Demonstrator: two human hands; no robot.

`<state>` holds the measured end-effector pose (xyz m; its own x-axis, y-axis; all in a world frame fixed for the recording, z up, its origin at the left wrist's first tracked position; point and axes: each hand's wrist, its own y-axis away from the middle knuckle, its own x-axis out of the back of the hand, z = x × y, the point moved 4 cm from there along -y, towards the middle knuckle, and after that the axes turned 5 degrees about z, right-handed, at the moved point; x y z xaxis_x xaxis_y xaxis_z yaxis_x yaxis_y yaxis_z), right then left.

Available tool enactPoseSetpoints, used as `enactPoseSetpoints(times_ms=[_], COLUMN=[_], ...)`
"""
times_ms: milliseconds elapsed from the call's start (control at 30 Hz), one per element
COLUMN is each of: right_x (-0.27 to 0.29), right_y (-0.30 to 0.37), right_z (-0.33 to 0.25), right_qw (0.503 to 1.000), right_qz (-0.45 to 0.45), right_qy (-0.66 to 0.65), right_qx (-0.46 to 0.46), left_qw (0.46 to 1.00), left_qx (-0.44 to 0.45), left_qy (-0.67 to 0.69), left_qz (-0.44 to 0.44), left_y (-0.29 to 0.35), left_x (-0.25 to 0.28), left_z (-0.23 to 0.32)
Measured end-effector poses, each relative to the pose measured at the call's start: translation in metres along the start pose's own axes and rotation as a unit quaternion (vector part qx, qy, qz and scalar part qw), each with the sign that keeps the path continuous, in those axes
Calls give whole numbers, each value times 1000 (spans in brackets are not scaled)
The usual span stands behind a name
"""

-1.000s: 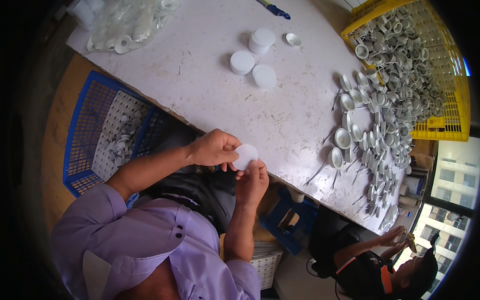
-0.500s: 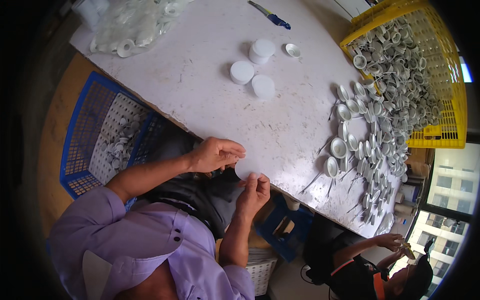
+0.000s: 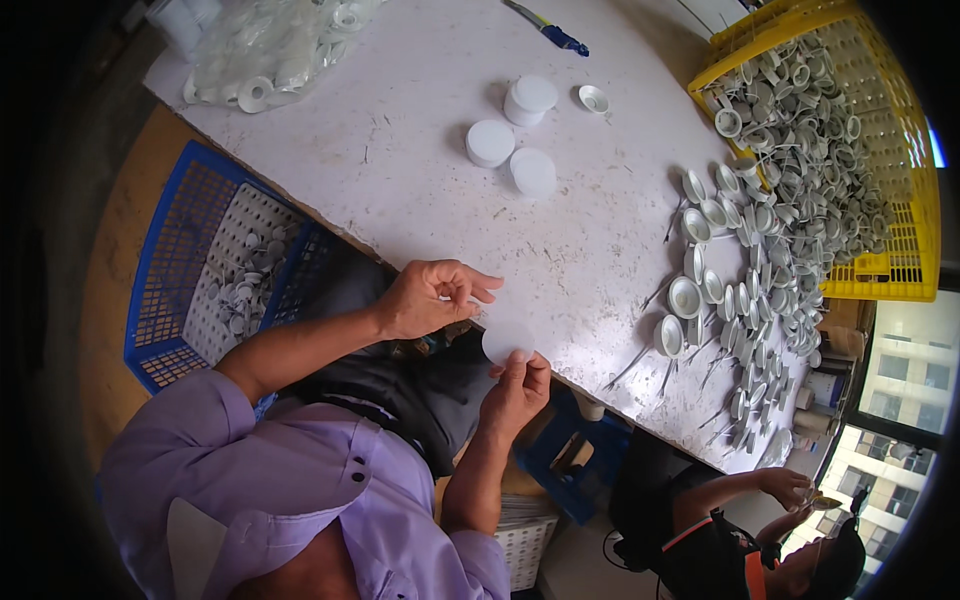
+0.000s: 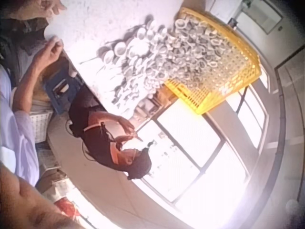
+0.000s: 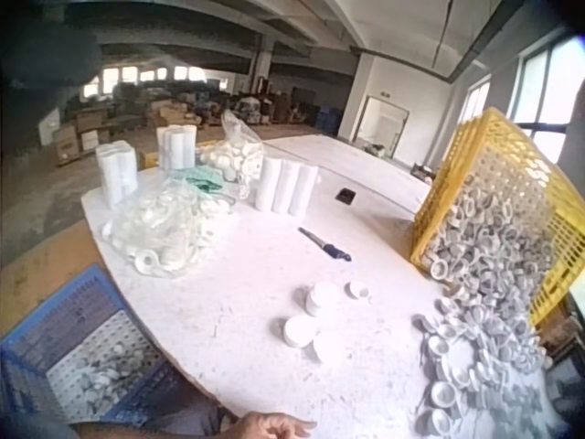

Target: The person assembles small light fixtures by hand, joining plastic covers, LED units, and plastic housings at a workshop table.

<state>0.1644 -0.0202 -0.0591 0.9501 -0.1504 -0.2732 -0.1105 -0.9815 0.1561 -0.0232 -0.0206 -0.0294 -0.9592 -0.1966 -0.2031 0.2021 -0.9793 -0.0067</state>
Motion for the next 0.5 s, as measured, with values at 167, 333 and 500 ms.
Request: enactPoseSetpoints(times_ms=[167, 333, 500], right_x=[0, 1, 5], right_y=[-1, -2, -2], right_z=[0, -1, -1], right_qw=[1000, 1000, 1000], right_qz=[0, 1, 7], right_qy=[6, 5, 2], right_qx=[3, 3, 10], left_qw=[1000, 999, 999], left_qx=[16, 40, 23], left_qy=[8, 3, -2], left_qz=[5, 1, 38], left_y=[0, -1, -1], left_x=[1, 0, 1], left_z=[5, 2, -1])
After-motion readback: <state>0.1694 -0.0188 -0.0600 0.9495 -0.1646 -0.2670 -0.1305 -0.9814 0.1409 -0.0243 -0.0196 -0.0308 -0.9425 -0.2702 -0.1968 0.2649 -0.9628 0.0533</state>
